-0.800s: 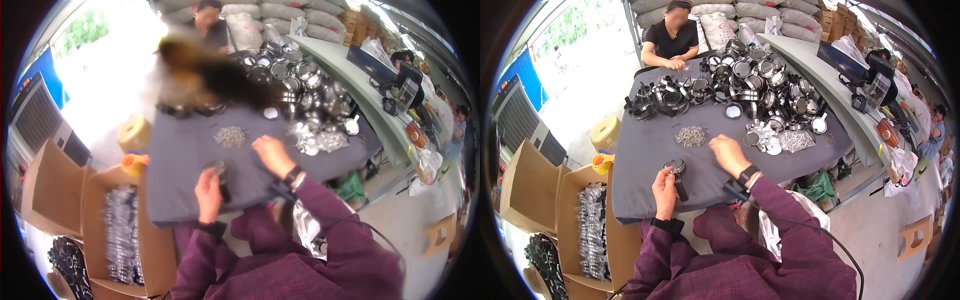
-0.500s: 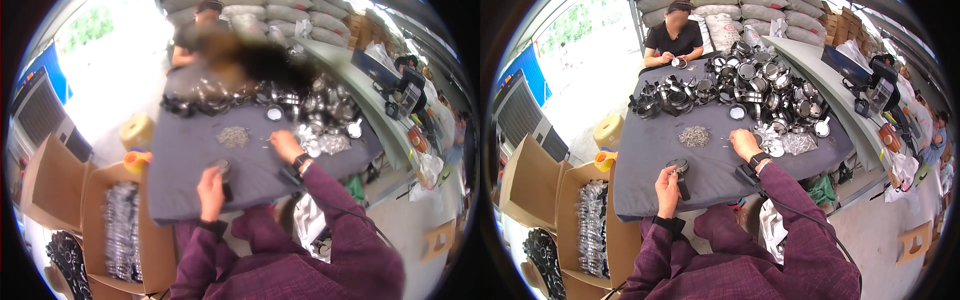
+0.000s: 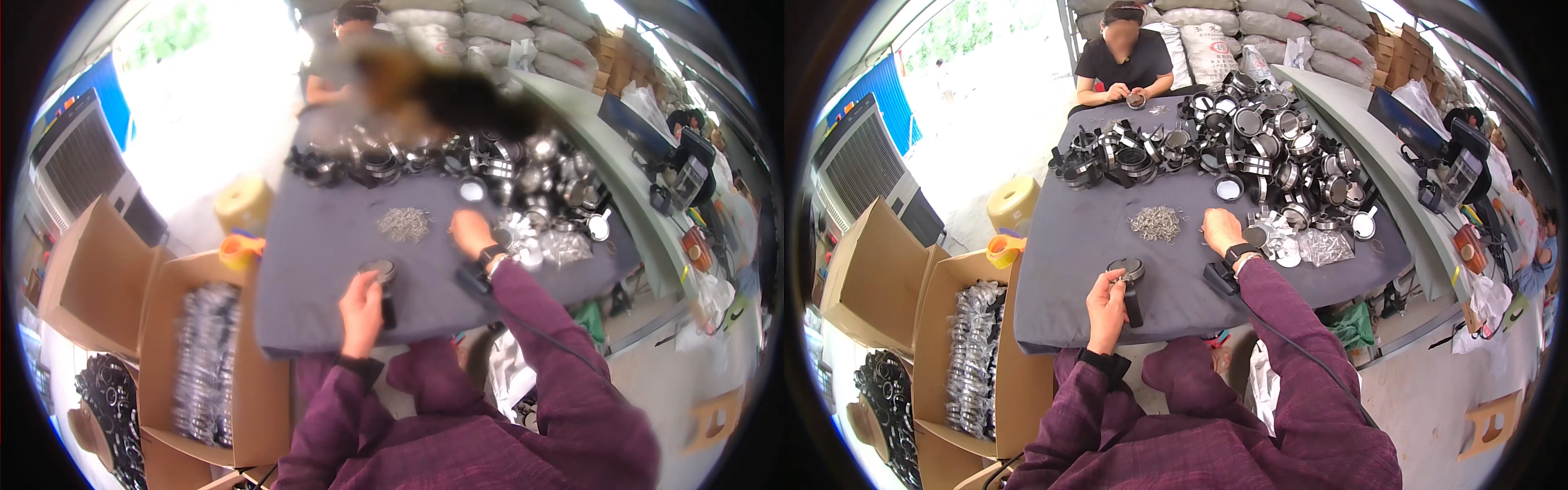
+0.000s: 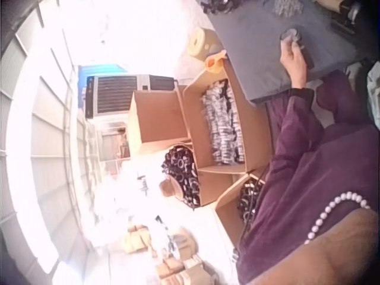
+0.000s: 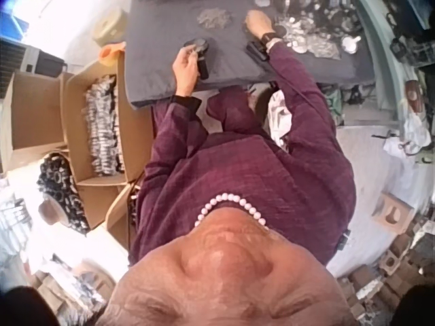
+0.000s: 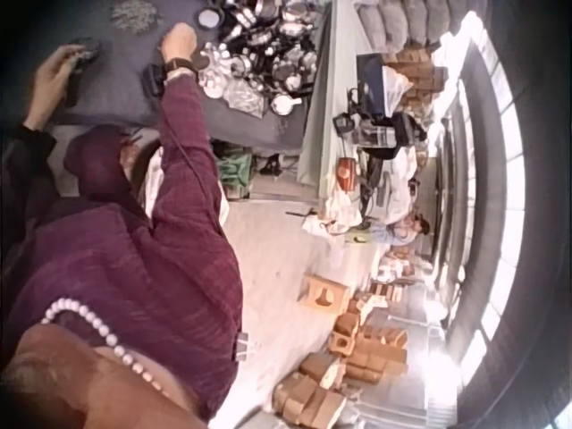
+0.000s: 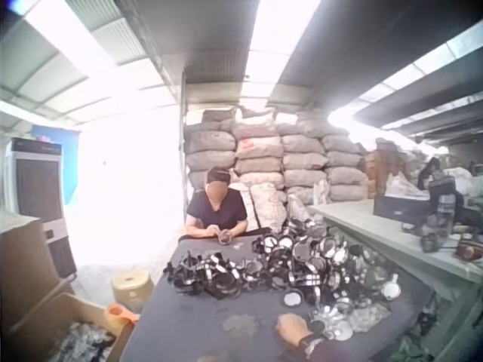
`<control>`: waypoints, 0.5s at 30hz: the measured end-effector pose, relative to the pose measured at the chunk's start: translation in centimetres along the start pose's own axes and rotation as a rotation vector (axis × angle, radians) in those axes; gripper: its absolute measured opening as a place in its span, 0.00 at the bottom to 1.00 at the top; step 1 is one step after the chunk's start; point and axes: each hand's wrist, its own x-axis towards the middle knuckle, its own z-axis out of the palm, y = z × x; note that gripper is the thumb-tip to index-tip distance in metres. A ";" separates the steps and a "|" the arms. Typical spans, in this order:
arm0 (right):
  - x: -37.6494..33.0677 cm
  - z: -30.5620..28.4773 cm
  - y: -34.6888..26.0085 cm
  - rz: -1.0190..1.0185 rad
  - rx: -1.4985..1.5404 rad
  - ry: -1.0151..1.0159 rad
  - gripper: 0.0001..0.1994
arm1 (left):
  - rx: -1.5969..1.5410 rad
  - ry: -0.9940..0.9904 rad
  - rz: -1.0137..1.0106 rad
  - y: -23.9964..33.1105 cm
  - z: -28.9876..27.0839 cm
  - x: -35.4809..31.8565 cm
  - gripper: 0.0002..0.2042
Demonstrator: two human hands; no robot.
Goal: The recorder is assembling small metal parts at a workbench in a manufacturing environment.
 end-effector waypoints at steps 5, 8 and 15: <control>-0.4 0.1 -0.1 0.036 0.138 0.055 0.08 | 0.025 0.008 0.050 -0.3 0.0 0.2 0.10; -0.5 -0.2 -0.3 0.022 0.119 0.042 0.07 | 0.015 -0.011 0.017 0.0 0.2 0.0 0.09; -4.4 -2.0 -5.3 -0.327 0.538 0.204 0.03 | 0.019 -0.024 0.026 0.0 0.4 0.0 0.09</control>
